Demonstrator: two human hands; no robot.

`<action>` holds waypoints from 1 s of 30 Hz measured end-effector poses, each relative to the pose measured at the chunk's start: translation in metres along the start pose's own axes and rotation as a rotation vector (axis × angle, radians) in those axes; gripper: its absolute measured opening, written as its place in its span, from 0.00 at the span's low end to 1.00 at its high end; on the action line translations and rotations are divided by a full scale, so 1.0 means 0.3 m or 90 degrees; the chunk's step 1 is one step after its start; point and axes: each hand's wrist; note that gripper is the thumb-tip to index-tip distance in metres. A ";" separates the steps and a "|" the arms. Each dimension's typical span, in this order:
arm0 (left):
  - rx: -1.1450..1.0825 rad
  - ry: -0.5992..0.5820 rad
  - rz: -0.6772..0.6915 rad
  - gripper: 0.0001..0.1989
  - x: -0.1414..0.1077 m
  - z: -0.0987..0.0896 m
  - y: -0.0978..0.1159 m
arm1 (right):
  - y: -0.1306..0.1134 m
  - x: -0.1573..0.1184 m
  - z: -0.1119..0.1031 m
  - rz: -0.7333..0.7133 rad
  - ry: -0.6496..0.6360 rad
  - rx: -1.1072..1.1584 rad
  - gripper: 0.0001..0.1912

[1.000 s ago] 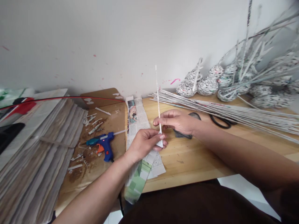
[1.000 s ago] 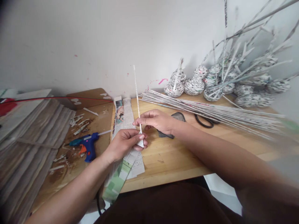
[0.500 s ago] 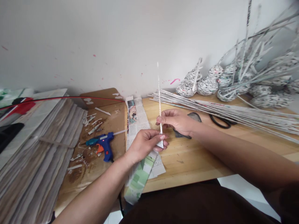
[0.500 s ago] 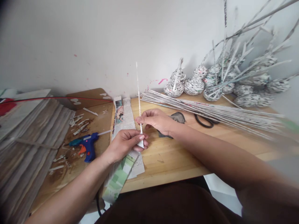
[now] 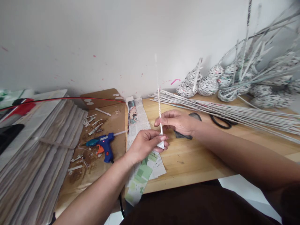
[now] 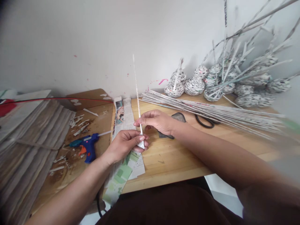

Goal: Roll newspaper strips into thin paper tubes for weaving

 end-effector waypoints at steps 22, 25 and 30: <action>0.027 -0.034 0.007 0.17 -0.002 -0.001 0.004 | -0.004 -0.006 -0.016 0.005 -0.050 -0.028 0.12; 0.027 -0.030 0.009 0.16 -0.003 0.000 0.003 | 0.007 -0.002 -0.005 -0.031 -0.015 -0.076 0.13; 0.011 -0.015 0.013 0.16 -0.002 -0.004 0.000 | -0.055 -0.006 -0.010 -0.132 0.048 -0.321 0.19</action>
Point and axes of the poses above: each hand's wrist, its own x-axis towards the middle knuckle, its own z-axis out of the palm, y = z × x, and after that the axes turned 13 degrees about x, right-handed
